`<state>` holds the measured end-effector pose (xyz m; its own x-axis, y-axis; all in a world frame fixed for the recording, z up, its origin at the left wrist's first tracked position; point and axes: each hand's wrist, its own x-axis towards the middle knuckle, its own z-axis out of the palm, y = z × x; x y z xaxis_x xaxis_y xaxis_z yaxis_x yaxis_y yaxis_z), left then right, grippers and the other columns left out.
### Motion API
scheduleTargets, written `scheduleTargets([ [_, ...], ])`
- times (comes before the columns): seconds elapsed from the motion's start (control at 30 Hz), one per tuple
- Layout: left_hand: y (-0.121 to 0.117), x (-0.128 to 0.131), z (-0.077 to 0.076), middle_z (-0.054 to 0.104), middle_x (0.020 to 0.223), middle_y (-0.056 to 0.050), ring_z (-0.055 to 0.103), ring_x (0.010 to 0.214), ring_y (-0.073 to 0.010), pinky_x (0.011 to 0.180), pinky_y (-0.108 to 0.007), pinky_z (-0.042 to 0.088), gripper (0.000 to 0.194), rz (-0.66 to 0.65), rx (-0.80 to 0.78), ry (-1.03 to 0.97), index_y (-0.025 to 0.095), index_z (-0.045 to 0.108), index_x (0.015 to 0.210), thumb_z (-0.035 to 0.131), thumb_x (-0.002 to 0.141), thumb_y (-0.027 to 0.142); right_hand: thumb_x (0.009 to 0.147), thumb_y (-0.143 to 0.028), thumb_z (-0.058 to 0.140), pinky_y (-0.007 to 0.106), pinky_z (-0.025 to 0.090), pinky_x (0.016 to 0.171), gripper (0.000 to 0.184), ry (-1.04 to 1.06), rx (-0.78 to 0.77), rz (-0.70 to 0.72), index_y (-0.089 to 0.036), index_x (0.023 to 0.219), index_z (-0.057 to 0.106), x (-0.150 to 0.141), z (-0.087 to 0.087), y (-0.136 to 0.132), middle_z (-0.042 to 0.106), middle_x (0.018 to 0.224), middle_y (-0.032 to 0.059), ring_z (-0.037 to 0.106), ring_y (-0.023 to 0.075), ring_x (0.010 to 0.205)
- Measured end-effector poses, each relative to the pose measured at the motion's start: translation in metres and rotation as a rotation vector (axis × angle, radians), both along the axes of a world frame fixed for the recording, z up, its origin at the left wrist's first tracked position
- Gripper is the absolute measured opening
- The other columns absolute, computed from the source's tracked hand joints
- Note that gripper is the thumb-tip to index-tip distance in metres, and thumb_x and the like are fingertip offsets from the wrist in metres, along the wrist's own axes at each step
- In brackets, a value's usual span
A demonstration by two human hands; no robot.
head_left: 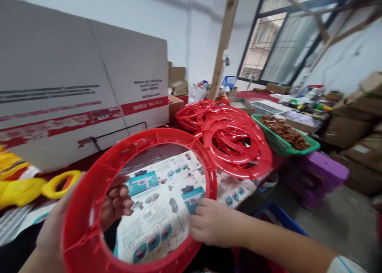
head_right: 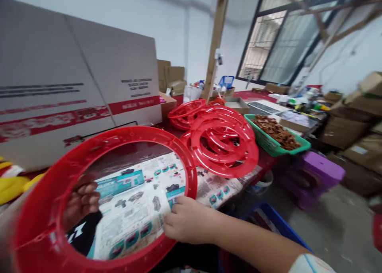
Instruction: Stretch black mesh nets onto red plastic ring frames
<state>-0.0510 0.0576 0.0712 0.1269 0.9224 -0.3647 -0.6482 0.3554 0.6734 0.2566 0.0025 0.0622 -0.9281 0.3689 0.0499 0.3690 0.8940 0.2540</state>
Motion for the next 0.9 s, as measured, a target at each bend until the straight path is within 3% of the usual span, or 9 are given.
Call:
scheduleTargets([
  [0.13, 0.004, -0.025, 0.012, 0.071, 0.067, -0.014, 0.067, 0.053, -0.0262, 0.05, -0.041, 0.058, 0.051, -0.186, -0.082, -0.023, 0.008, 0.069, 0.085, 0.042, 0.086, 0.051, 0.085, -0.018, 0.06, 0.034, 0.037, 0.068, 0.004, -0.067, -0.025, 0.012, -0.019, 0.082, 0.057, -0.001, -0.007, 0.021, 0.058, 0.071, -0.0001, 0.047, 0.0144, 0.063],
  [0.2, 0.011, -0.031, 0.01, 0.069, 0.064, -0.014, 0.067, 0.05, -0.0276, 0.046, -0.042, 0.056, 0.057, -0.287, -0.028, -0.035, 0.007, 0.068, 0.08, 0.035, 0.089, 0.054, 0.085, -0.017, 0.06, 0.033, 0.041, 0.074, 0.002, -0.094, -0.035, 0.032, -0.019, 0.085, 0.059, -0.002, -0.007, 0.031, 0.06, 0.072, 0.0002, 0.05, 0.0152, 0.066],
  [0.3, 0.019, -0.034, 0.007, 0.07, 0.067, -0.012, 0.069, 0.055, -0.0277, 0.047, -0.04, 0.056, 0.052, -0.314, 0.118, -0.059, 0.007, 0.066, 0.088, 0.03, 0.094, 0.044, 0.084, -0.016, 0.061, 0.037, 0.043, 0.091, 0.004, -0.11, -0.028, 0.074, -0.019, 0.087, 0.061, -0.003, -0.009, 0.046, 0.062, 0.074, 0.0004, 0.054, 0.0165, 0.072],
  [0.43, 0.014, -0.03, 0.005, 0.07, 0.068, -0.01, 0.068, 0.049, -0.0211, 0.044, -0.027, 0.053, 0.044, -0.398, 0.248, -0.132, 0.008, 0.065, 0.098, 0.047, 0.09, 0.046, 0.083, -0.011, 0.06, 0.041, 0.037, 0.108, 0.011, -0.076, 0.029, 0.096, -0.019, 0.09, 0.063, 0.001, -0.019, 0.07, 0.066, 0.081, 0.0022, 0.061, 0.0184, 0.086],
  [0.53, 0.005, -0.027, 0.005, 0.07, 0.073, -0.008, 0.063, 0.045, -0.015, 0.04, -0.019, 0.047, 0.058, -0.392, 0.389, -0.151, 0.01, 0.062, 0.115, 0.068, 0.076, 0.052, 0.083, -0.013, 0.062, 0.042, 0.041, 0.105, 0.012, -0.042, 0.044, 0.082, -0.019, 0.092, 0.065, 0.003, -0.021, 0.086, 0.069, 0.095, 0.0059, 0.06, 0.0229, 0.104],
  [0.63, 0.003, -0.025, 0.005, 0.069, 0.078, -0.005, 0.061, 0.046, -0.0127, 0.04, -0.017, 0.046, 0.076, -0.349, 0.455, -0.131, 0.02, 0.05, 0.134, 0.081, 0.067, 0.039, 0.083, -0.019, 0.064, 0.041, 0.045, 0.102, 0.012, 0.016, -0.017, 0.101, -0.02, 0.095, 0.065, -0.005, 0.0, 0.093, 0.069, 0.108, 0.0075, 0.059, 0.0249, 0.11],
  [0.77, 0.002, -0.026, 0.006, 0.07, 0.083, 0.0, 0.064, 0.05, -0.0133, 0.042, -0.017, 0.048, 0.102, -0.312, 0.442, -0.094, 0.046, 0.009, 0.148, 0.074, 0.074, 0.022, 0.091, -0.033, 0.057, 0.037, 0.047, 0.096, 0.02, 0.251, -0.163, 0.2, -0.021, 0.104, 0.064, -0.036, 0.058, 0.091, 0.07, 0.102, 0.0079, 0.062, 0.0202, 0.097],
  [0.83, -0.003, -0.028, 0.01, 0.071, 0.084, 0.0, 0.066, 0.051, -0.0148, 0.046, -0.02, 0.051, 0.109, -0.34, 0.409, -0.038, 0.05, -0.01, 0.145, 0.071, 0.077, 0.021, 0.09, -0.036, 0.058, 0.035, 0.05, 0.088, 0.022, 0.426, -0.197, 0.226, -0.018, 0.103, 0.064, -0.062, 0.082, 0.091, 0.069, 0.094, 0.0088, 0.061, 0.0194, 0.093],
  [0.9, -0.008, -0.031, 0.013, 0.072, 0.089, -0.001, 0.068, 0.054, -0.017, 0.051, -0.025, 0.054, 0.111, -0.353, 0.36, 0.065, 0.05, -0.015, 0.144, 0.07, 0.078, 0.022, 0.09, -0.033, 0.06, 0.033, 0.051, 0.078, 0.02, 0.574, -0.214, 0.21, -0.015, 0.096, 0.065, -0.094, 0.096, 0.095, 0.067, 0.087, 0.0085, 0.06, 0.0176, 0.083],
])
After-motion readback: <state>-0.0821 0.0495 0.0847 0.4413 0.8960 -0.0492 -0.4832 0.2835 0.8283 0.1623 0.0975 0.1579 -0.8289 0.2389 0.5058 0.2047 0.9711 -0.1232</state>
